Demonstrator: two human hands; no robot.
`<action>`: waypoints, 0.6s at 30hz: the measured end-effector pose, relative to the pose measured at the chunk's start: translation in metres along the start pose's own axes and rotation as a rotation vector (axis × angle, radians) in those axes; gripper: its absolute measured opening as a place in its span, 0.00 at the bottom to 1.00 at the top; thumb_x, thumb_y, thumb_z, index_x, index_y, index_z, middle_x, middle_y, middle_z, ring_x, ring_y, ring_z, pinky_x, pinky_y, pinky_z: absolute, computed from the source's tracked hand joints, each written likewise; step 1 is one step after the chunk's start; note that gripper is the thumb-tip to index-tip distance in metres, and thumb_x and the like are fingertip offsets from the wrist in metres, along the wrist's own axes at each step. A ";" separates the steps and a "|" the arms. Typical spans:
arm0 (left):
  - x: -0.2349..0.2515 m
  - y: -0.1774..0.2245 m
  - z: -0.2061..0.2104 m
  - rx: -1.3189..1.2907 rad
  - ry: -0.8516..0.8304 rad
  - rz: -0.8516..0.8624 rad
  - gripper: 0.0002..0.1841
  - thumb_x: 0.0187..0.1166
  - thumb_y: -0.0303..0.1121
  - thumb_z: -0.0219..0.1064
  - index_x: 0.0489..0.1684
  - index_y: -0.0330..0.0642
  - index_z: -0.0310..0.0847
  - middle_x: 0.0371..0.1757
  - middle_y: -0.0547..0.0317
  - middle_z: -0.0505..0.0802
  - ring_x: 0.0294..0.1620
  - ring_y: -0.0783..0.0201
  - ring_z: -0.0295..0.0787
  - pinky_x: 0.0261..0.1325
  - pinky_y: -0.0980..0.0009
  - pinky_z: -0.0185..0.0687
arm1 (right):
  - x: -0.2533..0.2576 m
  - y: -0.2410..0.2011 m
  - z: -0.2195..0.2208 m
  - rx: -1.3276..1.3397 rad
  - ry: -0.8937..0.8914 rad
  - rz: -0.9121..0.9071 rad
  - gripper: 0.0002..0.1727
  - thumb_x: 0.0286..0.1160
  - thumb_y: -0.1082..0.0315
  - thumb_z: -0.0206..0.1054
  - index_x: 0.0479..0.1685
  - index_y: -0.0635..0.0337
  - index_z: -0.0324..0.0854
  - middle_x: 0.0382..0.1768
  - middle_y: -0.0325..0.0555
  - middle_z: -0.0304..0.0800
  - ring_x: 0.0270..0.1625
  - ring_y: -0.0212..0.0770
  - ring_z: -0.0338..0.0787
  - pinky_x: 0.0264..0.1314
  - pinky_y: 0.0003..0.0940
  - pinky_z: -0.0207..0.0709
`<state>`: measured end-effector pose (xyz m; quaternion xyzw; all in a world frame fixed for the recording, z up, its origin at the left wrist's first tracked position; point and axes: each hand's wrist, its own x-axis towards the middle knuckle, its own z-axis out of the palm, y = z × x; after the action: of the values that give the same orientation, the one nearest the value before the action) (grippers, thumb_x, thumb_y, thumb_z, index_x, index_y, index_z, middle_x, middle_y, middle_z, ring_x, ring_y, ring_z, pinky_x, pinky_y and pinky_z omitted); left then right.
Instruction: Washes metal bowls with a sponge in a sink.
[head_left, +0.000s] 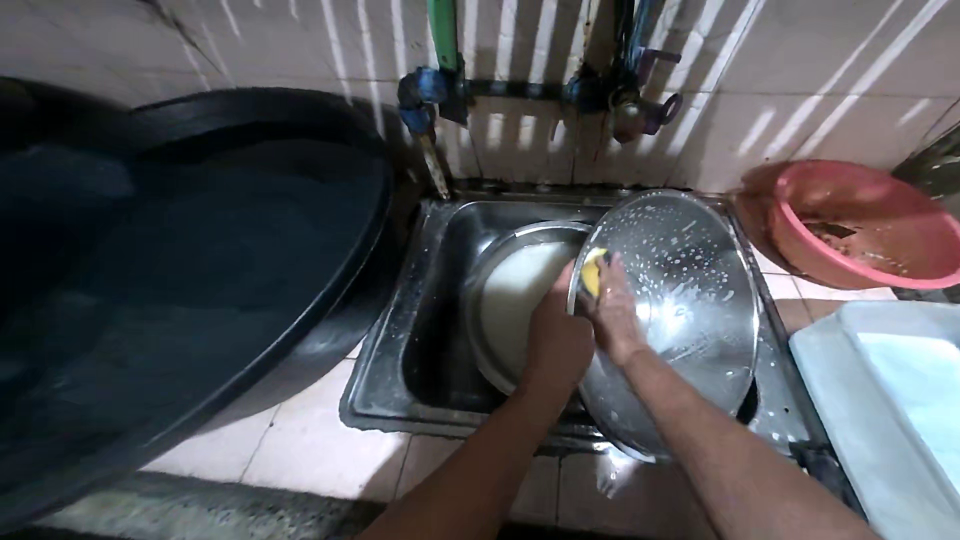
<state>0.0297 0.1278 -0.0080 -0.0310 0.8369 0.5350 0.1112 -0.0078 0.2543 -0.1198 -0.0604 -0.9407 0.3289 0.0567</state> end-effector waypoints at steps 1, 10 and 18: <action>-0.002 -0.001 -0.001 -0.012 -0.004 -0.004 0.40 0.75 0.16 0.63 0.90 0.57 0.63 0.73 0.52 0.86 0.67 0.57 0.87 0.66 0.51 0.84 | 0.015 0.016 -0.009 -0.080 0.014 0.006 0.40 0.82 0.56 0.66 0.92 0.59 0.58 0.92 0.65 0.50 0.93 0.63 0.56 0.89 0.67 0.55; -0.001 -0.009 -0.001 -0.108 -0.017 0.061 0.37 0.77 0.15 0.58 0.89 0.54 0.65 0.76 0.54 0.85 0.70 0.60 0.86 0.69 0.53 0.83 | -0.078 0.072 -0.056 -0.564 -0.532 0.157 0.35 0.80 0.56 0.65 0.89 0.51 0.66 0.90 0.52 0.62 0.90 0.56 0.64 0.90 0.63 0.54; 0.012 -0.006 0.009 -0.282 0.025 0.081 0.34 0.76 0.14 0.59 0.86 0.47 0.69 0.75 0.55 0.86 0.70 0.67 0.85 0.73 0.62 0.81 | -0.133 -0.029 -0.051 0.237 -0.275 0.118 0.37 0.79 0.44 0.65 0.82 0.59 0.70 0.63 0.51 0.89 0.65 0.43 0.89 0.72 0.46 0.81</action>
<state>0.0209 0.1337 -0.0196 -0.0191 0.7555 0.6507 0.0733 0.1289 0.2427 -0.0706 -0.0627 -0.8891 0.4454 -0.0850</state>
